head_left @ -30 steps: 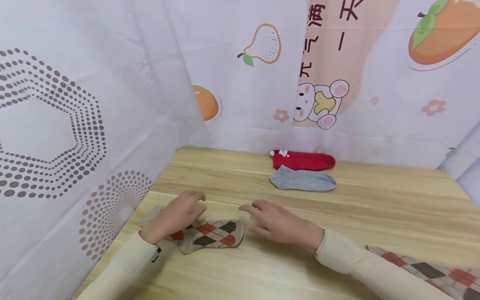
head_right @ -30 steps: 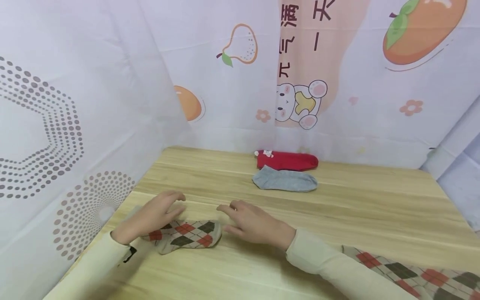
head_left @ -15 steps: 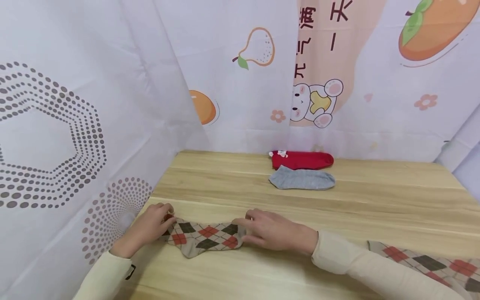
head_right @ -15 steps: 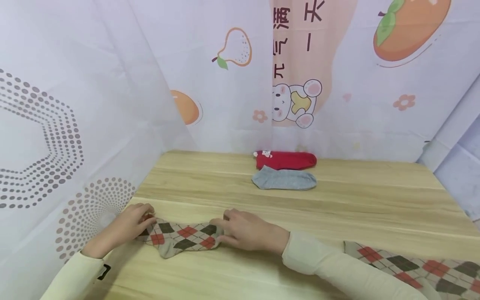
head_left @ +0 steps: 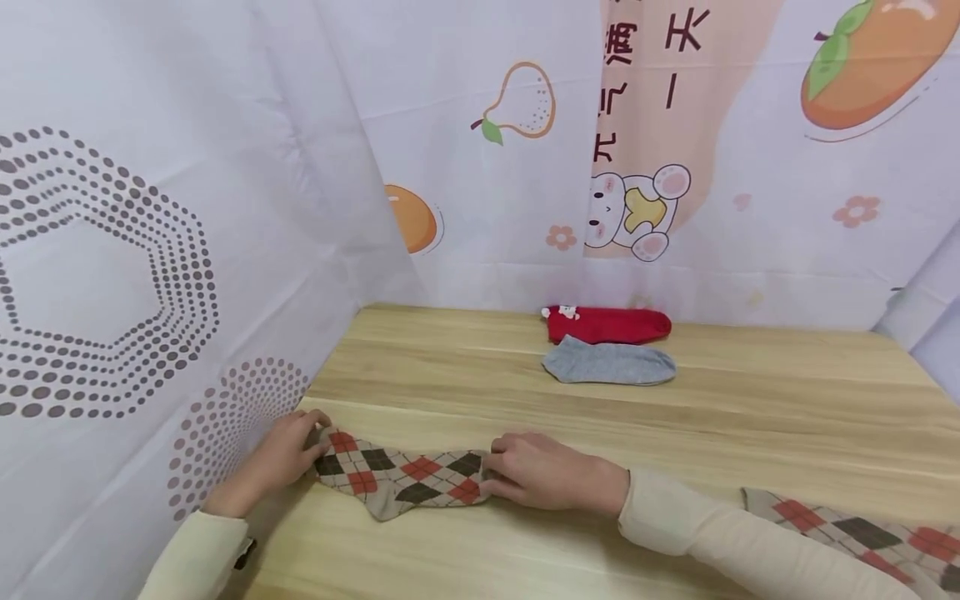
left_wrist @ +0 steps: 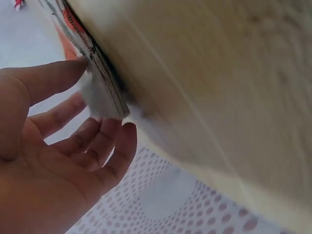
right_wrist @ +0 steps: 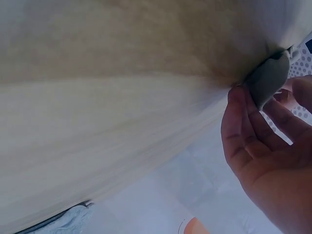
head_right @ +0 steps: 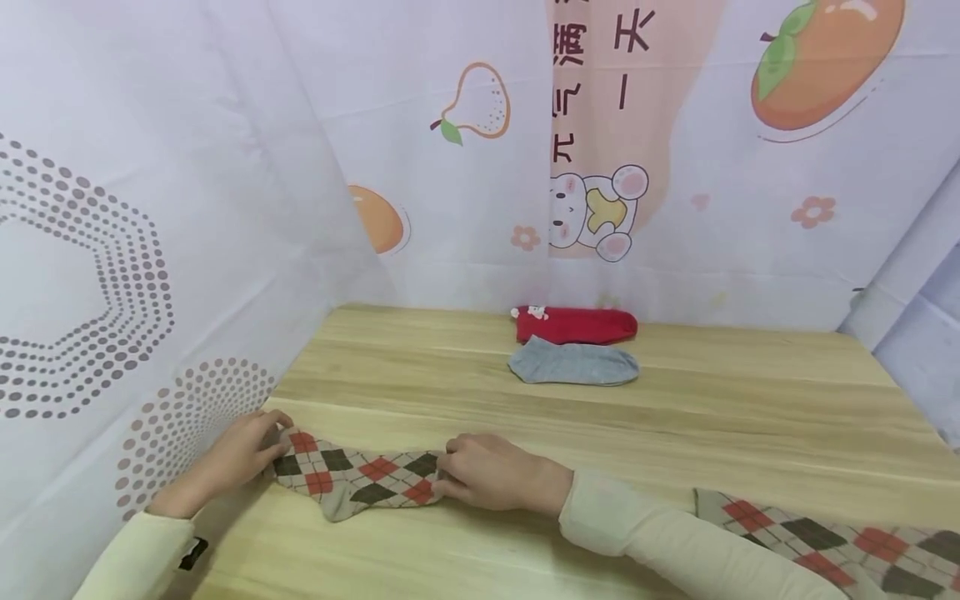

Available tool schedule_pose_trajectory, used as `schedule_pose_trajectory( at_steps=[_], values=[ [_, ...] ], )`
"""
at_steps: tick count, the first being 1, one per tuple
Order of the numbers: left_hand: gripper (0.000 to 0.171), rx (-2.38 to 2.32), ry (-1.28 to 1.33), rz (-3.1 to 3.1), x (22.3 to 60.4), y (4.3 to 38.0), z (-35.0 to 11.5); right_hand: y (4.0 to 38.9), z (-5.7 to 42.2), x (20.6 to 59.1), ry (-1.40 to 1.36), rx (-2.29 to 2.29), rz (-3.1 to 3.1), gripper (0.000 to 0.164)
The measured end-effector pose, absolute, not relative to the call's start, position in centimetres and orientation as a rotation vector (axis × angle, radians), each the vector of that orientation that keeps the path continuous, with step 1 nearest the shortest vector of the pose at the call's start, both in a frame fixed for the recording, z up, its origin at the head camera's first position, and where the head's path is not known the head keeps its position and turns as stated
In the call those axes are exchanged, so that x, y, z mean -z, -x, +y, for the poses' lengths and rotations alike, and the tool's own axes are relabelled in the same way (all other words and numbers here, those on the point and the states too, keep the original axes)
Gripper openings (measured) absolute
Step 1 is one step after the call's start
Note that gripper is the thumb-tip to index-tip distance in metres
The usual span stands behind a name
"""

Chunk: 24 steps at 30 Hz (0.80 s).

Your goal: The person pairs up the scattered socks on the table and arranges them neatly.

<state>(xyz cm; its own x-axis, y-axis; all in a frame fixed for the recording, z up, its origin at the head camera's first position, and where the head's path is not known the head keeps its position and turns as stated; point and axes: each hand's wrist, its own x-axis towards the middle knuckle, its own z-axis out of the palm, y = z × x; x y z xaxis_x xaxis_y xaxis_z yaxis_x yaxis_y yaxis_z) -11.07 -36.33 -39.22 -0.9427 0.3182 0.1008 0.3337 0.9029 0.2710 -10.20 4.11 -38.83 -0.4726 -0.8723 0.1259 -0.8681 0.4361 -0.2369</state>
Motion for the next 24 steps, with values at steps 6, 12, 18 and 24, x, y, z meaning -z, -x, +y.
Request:
schedule_pose_trajectory(
  at_steps=[6, 12, 18, 24],
  values=[
    [0.015, 0.663, 0.454, -3.079, 39.3, 10.9, -36.4, 10.1, 3.9, 38.9, 1.557, 0.469, 2.605, 0.013],
    [0.009, 0.893, 0.447, -3.032, 39.0, 10.9, -36.3, 10.3, 3.8, 39.1, 1.54, 0.474, 2.64, 0.009],
    [0.008, 0.852, 0.476, -3.029, 38.9, 10.9, -36.2, 10.4, 4.2, 39.0, 1.495, 0.471, 2.674, 0.011],
    [0.008, 0.917, 0.507, -2.979, 38.6, 10.8, -35.9, 10.6, 5.3, 38.5, 1.388, 0.529, 2.692, 0.02]
  ],
)
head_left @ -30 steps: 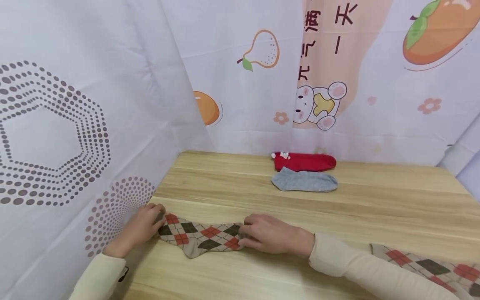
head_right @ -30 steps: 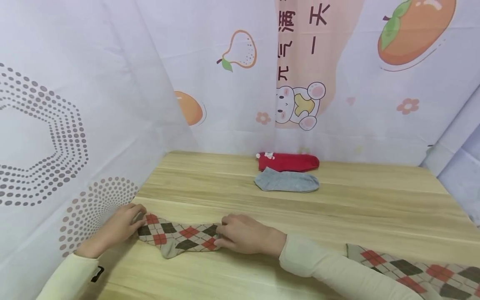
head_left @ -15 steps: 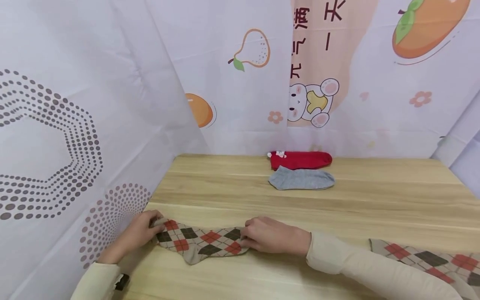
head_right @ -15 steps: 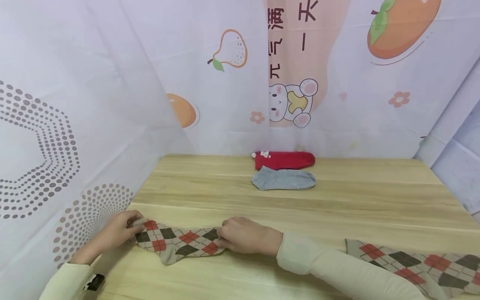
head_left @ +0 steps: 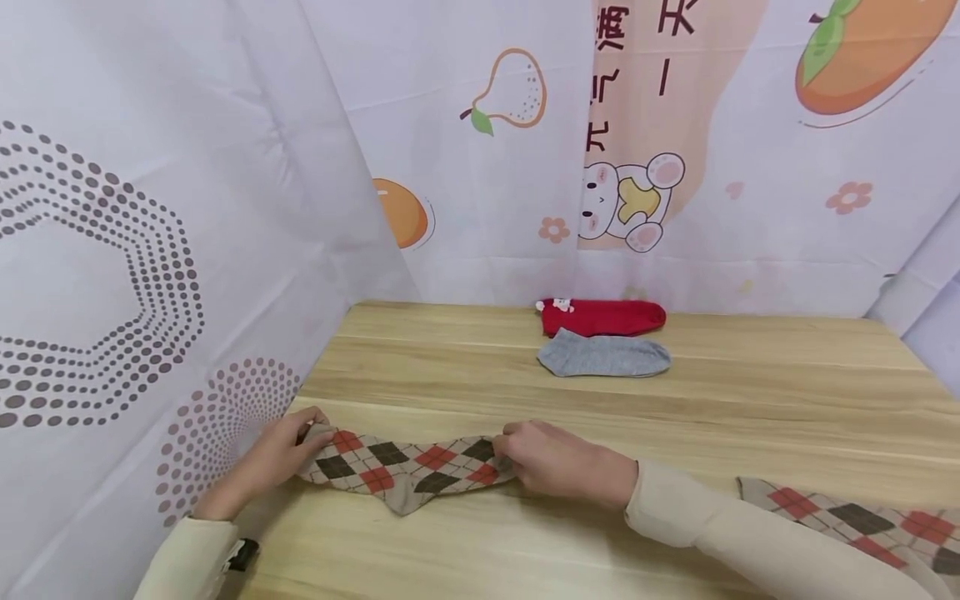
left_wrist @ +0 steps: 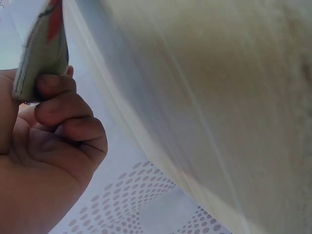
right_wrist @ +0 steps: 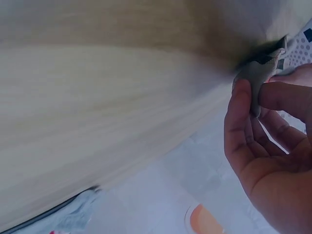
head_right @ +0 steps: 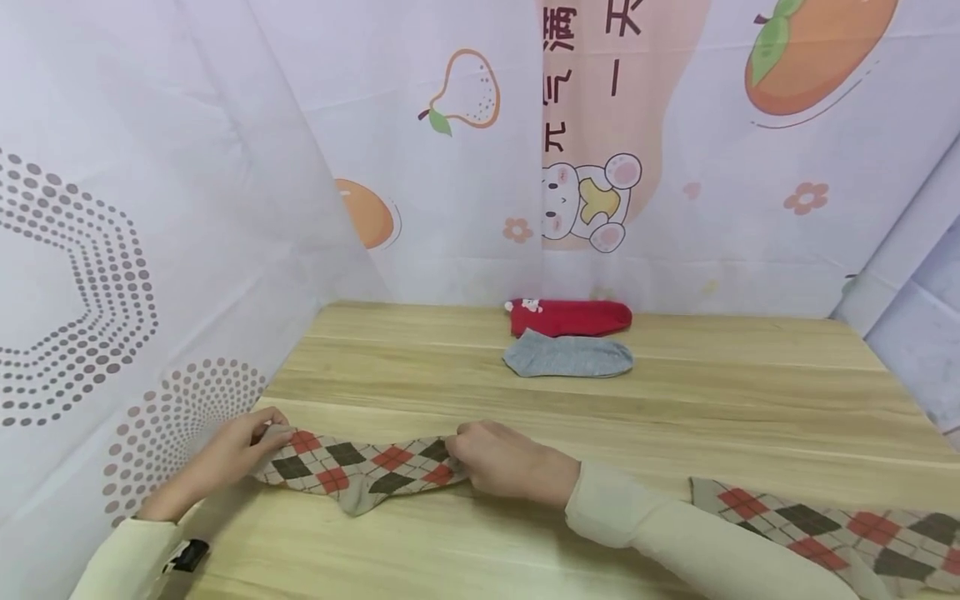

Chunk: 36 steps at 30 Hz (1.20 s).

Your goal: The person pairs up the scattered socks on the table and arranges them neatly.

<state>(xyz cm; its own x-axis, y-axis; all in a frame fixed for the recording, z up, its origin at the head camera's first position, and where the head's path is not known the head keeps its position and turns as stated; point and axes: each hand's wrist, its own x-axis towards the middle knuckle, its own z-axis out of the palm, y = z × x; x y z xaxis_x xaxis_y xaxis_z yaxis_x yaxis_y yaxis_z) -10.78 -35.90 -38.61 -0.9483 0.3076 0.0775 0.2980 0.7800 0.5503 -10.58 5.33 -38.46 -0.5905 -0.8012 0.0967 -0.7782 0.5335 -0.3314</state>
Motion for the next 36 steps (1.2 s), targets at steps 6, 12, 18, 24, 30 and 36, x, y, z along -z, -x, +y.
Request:
schedule_pose_trajectory(
  at_steps=[6, 12, 18, 24, 30, 36],
  values=[
    [0.008, -0.899, -0.658, 2.991, 38.6, 10.9, -35.3, 10.4, 7.2, 38.1, 1.31, 0.565, 2.711, 0.025],
    [0.008, -0.916, -0.753, 2.988, 38.6, 11.3, -34.4, 10.0, 8.9, 37.8, 1.252, 0.546, 2.74, 0.026],
    [0.007, -0.956, -0.797, 2.947, 38.5, 11.5, -32.9, 9.8, 11.0, 37.2, 1.21, 0.584, 2.777, 0.028],
    [0.012, -0.958, -0.862, 2.958, 38.3, 11.8, -31.2, 9.8, 13.1, 36.6, 1.167, 0.684, 2.807, 0.032],
    [0.012, -0.949, -0.853, 2.945, 38.3, 12.0, -29.9, 9.6, 14.3, 36.4, 1.138, 0.733, 2.818, 0.03],
    [0.007, -0.971, -0.84, 2.914, 38.3, 12.2, -28.8, 9.5, 15.5, 36.4, 1.14, 0.74, 2.848, 0.03]
  ],
)
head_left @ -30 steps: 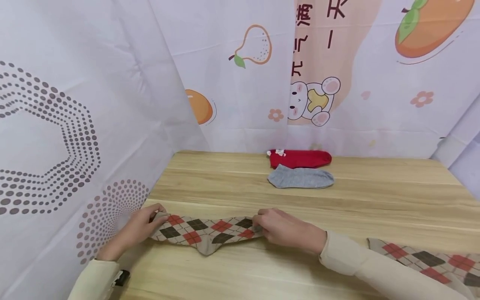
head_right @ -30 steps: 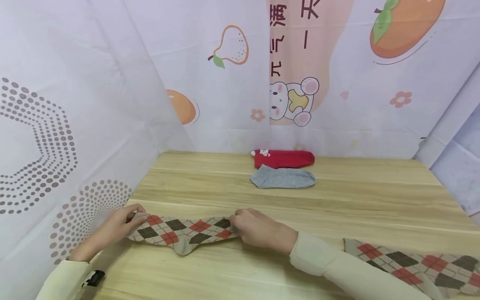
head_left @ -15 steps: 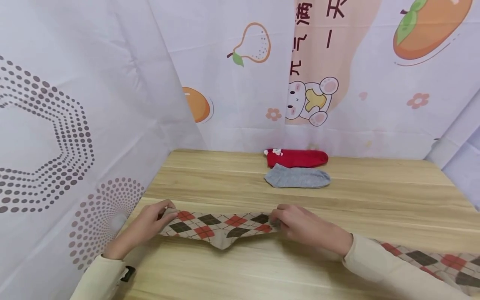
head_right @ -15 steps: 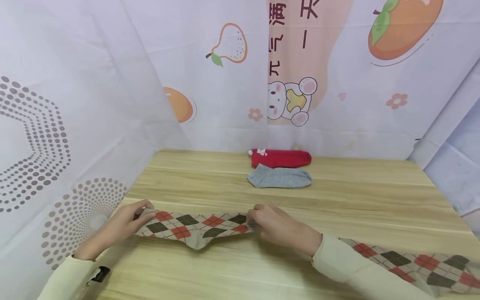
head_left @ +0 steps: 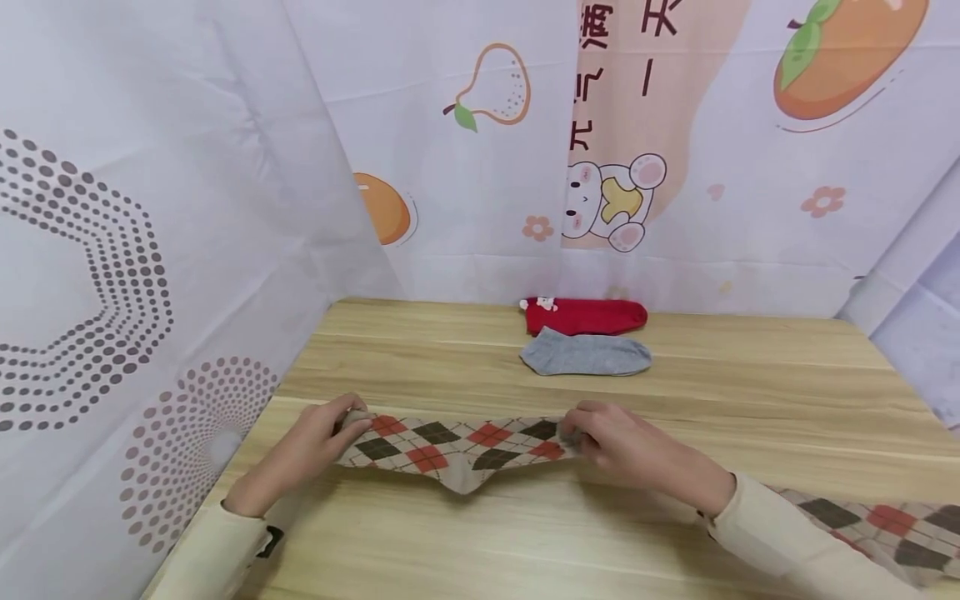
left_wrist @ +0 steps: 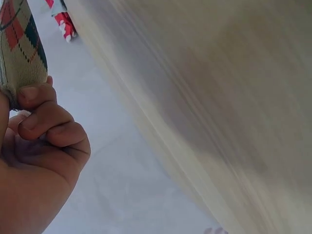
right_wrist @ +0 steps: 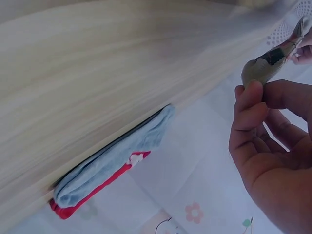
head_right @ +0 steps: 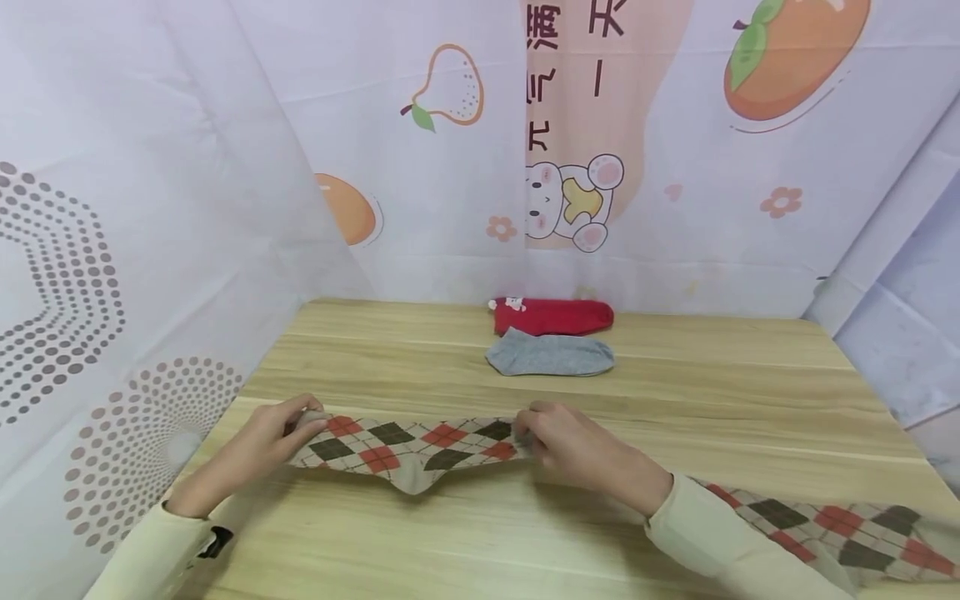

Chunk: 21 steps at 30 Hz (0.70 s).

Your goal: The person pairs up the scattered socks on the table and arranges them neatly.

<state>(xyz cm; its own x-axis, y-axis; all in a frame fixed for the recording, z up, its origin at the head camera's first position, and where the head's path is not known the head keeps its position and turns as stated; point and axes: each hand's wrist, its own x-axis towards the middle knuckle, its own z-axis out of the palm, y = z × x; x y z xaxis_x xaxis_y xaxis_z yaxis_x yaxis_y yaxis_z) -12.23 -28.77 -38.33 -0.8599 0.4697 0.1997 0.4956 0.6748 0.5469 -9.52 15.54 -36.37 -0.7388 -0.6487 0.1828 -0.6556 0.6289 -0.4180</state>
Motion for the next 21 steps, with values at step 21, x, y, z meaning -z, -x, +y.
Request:
schedule_pose_trajectory(
  at_steps=[21],
  values=[
    [0.005, 0.946, 0.887, -2.829, 37.5, 13.1, -23.5, 9.4, 20.1, 35.7, -1.019, -0.707, -2.744, 0.034]
  ],
)
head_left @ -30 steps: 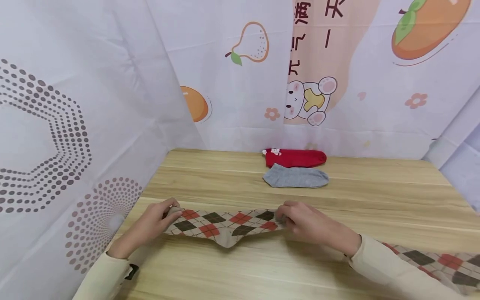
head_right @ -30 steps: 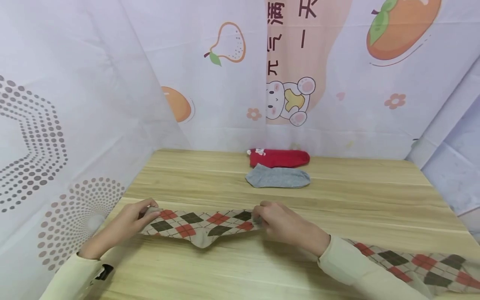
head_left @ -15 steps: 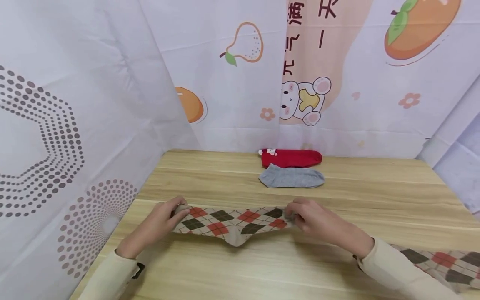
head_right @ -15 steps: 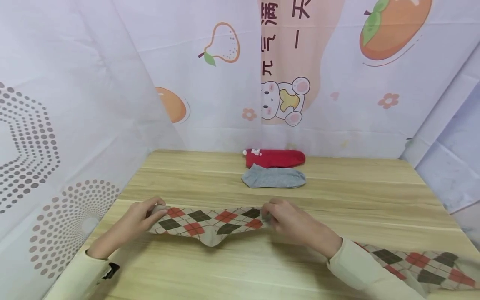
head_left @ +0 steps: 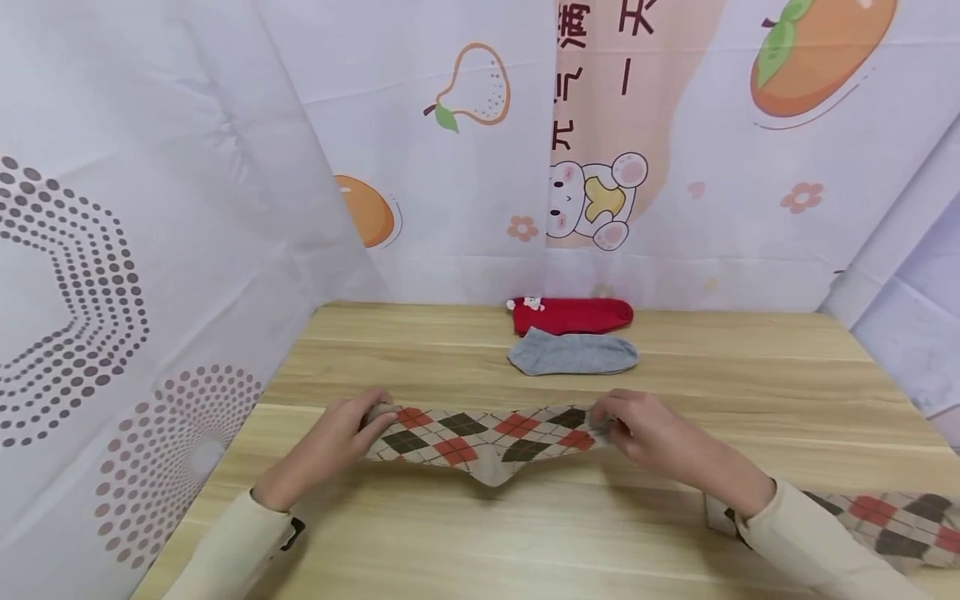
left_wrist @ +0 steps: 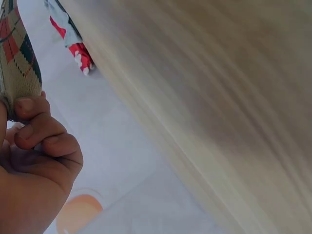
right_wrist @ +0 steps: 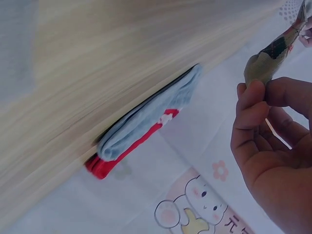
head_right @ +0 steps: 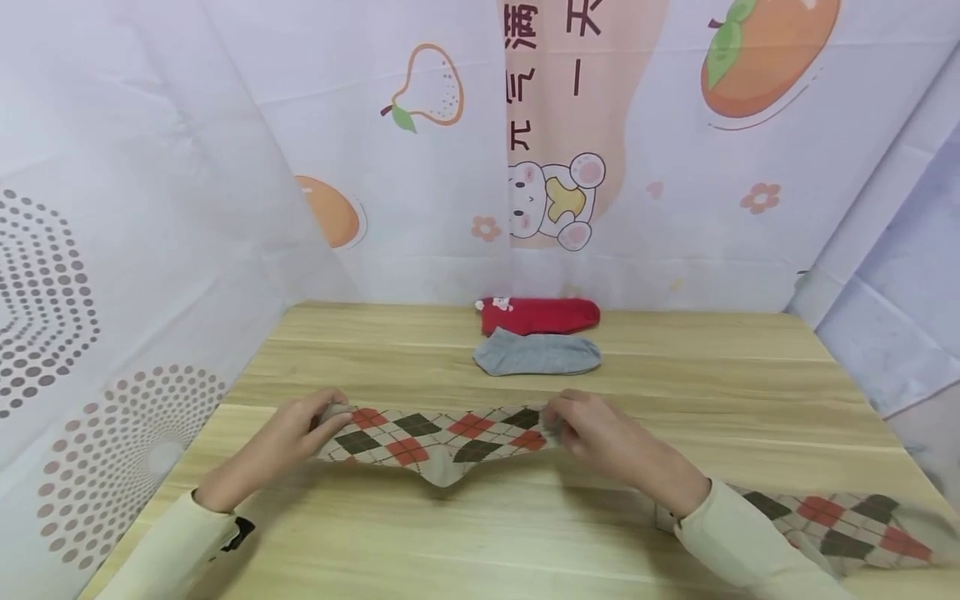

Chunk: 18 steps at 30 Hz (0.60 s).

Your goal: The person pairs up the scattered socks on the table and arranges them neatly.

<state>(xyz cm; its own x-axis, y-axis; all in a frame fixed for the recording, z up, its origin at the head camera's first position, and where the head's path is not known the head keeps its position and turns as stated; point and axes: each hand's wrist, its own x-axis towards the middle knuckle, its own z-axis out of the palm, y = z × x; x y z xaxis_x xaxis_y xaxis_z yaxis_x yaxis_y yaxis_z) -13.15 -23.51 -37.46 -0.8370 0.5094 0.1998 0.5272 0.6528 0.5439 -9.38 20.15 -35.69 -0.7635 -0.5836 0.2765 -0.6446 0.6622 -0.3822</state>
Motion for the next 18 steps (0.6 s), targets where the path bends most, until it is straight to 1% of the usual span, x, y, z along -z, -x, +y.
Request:
schedule_pose_trajectory(
  at_steps=[18],
  values=[
    [0.004, 0.824, 1.097, -2.725, 38.0, 15.4, -17.5, 9.1, 25.4, 35.4, -0.769, -0.639, -2.811, 0.028]
  ],
)
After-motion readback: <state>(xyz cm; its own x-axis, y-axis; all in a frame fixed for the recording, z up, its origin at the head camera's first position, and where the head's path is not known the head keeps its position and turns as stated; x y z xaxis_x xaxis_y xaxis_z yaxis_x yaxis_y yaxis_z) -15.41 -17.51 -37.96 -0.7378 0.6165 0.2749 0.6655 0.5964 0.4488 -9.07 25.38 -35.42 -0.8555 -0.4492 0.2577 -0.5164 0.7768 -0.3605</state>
